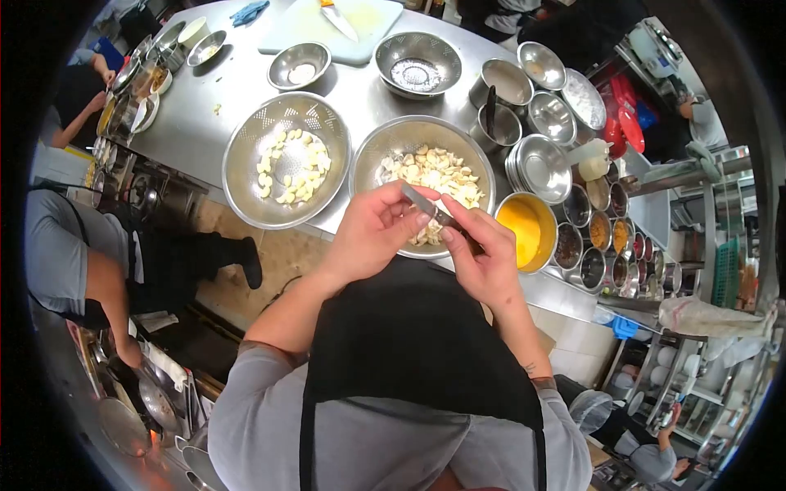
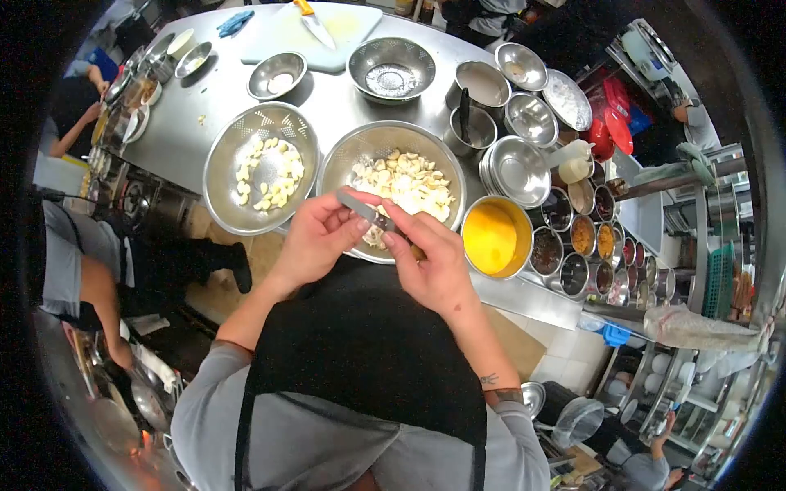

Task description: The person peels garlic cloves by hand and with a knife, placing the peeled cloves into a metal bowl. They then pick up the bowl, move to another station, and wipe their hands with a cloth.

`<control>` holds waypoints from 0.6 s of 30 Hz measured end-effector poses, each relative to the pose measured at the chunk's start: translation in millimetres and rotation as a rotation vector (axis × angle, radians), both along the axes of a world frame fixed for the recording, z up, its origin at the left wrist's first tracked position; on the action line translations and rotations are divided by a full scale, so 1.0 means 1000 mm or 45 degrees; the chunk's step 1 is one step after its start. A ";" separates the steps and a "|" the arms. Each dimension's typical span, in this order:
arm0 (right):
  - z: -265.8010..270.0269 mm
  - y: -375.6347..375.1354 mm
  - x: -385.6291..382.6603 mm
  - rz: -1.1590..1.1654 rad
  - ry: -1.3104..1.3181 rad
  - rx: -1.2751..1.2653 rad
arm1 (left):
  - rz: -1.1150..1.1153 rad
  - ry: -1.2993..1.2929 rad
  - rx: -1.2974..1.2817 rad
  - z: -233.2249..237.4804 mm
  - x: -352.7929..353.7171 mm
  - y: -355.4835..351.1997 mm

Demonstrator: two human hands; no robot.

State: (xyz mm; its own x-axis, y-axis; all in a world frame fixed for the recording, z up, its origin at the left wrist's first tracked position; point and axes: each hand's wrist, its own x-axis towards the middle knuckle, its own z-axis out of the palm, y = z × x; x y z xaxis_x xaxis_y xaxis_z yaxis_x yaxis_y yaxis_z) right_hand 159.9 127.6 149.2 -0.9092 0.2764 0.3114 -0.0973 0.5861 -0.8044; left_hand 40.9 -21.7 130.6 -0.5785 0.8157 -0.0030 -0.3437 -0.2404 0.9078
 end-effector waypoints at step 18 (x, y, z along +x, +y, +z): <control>-0.004 -0.007 -0.008 0.023 0.040 -0.117 | -0.128 -0.092 0.019 0.003 -0.013 -0.007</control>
